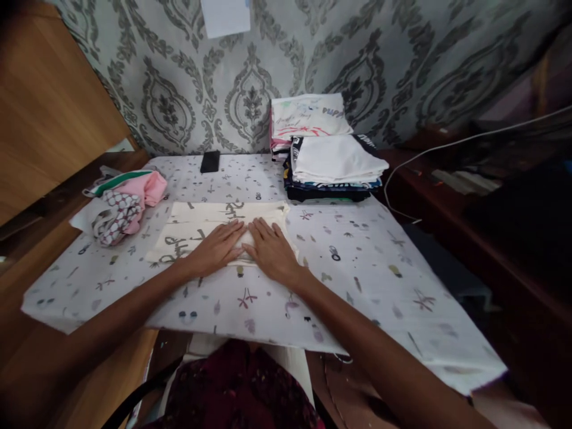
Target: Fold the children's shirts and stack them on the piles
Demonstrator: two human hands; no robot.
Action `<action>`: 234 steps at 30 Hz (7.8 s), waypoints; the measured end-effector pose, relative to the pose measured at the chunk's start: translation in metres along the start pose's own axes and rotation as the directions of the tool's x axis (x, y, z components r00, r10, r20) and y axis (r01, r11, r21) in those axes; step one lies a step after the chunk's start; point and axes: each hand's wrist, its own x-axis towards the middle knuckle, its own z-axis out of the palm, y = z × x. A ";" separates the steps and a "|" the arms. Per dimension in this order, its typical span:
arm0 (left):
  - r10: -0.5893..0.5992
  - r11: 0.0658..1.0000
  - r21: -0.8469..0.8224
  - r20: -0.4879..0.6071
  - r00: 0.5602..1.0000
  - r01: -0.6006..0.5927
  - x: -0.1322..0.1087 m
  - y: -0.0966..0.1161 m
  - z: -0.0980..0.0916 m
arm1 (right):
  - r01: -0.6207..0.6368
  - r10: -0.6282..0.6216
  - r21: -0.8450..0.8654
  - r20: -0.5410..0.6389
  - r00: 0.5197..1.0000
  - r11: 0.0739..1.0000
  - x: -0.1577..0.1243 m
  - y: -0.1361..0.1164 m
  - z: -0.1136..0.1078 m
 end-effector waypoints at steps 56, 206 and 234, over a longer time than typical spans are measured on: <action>-0.625 0.369 -0.841 0.090 0.775 0.395 0.085 -0.082 -0.077 | -0.433 0.365 0.890 0.455 0.812 -0.145 0.015 -0.094 -0.017; -0.108 0.994 -0.036 -0.221 0.969 0.103 0.133 0.028 -0.028 | -0.222 0.341 0.346 -0.334 0.879 0.912 -0.085 0.010 -0.062; 0.202 0.974 -0.125 0.077 0.976 -0.191 0.006 0.088 0.005 | -0.140 0.090 0.207 0.237 0.967 0.968 0.081 0.071 -0.012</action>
